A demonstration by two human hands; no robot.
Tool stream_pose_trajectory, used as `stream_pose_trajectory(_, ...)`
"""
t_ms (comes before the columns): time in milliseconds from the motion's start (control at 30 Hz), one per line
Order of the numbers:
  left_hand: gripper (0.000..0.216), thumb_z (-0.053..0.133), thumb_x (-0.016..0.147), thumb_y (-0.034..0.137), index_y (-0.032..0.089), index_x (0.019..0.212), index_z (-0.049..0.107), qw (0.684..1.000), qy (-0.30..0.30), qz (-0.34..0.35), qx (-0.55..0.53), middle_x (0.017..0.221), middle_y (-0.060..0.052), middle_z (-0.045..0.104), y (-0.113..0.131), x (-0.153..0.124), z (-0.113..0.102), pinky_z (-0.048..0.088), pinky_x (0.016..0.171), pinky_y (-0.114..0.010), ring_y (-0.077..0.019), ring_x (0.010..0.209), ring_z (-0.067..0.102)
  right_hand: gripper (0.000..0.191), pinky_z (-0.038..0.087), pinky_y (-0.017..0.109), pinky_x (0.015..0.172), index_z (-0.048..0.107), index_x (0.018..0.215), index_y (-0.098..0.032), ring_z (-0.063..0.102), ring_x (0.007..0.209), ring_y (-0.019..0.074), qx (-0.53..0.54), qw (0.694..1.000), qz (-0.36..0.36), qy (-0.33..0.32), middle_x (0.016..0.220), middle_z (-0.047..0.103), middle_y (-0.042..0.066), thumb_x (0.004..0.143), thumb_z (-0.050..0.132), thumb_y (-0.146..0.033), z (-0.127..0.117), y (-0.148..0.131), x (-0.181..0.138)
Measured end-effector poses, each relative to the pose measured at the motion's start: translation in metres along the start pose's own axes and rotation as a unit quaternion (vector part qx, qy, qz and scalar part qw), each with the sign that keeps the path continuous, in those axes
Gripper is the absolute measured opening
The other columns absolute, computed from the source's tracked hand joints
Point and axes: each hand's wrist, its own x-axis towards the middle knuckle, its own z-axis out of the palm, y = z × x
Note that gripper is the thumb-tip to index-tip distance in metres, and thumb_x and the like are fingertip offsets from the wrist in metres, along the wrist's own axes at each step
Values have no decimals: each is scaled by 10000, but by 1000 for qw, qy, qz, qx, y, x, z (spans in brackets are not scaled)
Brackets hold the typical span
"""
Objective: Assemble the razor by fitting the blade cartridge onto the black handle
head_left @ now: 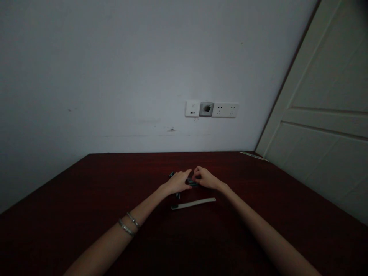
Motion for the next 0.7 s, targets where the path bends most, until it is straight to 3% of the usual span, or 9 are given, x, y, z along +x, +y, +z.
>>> stream_pose_trajectory(167, 630, 651, 698, 341, 147, 1253, 428, 999, 39, 15, -33, 1276, -125, 499, 2, -3, -28, 370, 951, -343, -251, 1164, 468, 146, 421, 239, 722, 693, 777, -163, 570, 777, 143, 16, 999, 15, 25, 848, 613, 50, 728, 555, -156, -4, -2, 2)
stream_pose_trajectory(333, 353, 536, 792, 298, 129, 1100, 570, 978, 188, 7, -88, 1150, -89, 601, -1, -18, -78, 383, 953, -302, -184, 1073, 541, 196, 404, 232, 607, 675, 808, -172, 602, 684, 155, -43, 994, 98, 17, 748, 664, 51, 786, 520, -291, 1, -33, 6)
stream_pose_trajectory(433, 299, 529, 785, 258, 130, 1046, 600, 968, 232, -20, -91, 1090, -78, 632, -9, -30, -97, 402, 935, -311, -179, 1026, 567, 256, 411, 256, 606, 668, 777, -190, 624, 716, 195, -119, 986, 117, -16, 761, 674, 77, 782, 524, -401, 13, -62, 9)
stream_pose_trajectory(567, 288, 520, 778, 253, 131, 1021, 615, 962, 250, -47, -95, 1068, -80, 643, -28, -41, -103, 420, 920, -323, -184, 1006, 580, 371, 451, 334, 641, 673, 841, -164, 641, 785, 278, -207, 971, 104, -54, 857, 672, 158, 772, 499, -484, 30, -91, 13)
stream_pose_trajectory(700, 282, 525, 765, 252, 140, 1004, 624, 960, 251, -72, -103, 1051, -79, 652, -47, -49, -97, 439, 901, -329, -186, 984, 593, 413, 471, 384, 672, 676, 901, -116, 640, 822, 324, -242, 963, 99, -65, 912, 656, 224, 757, 514, -467, 45, -101, 19)
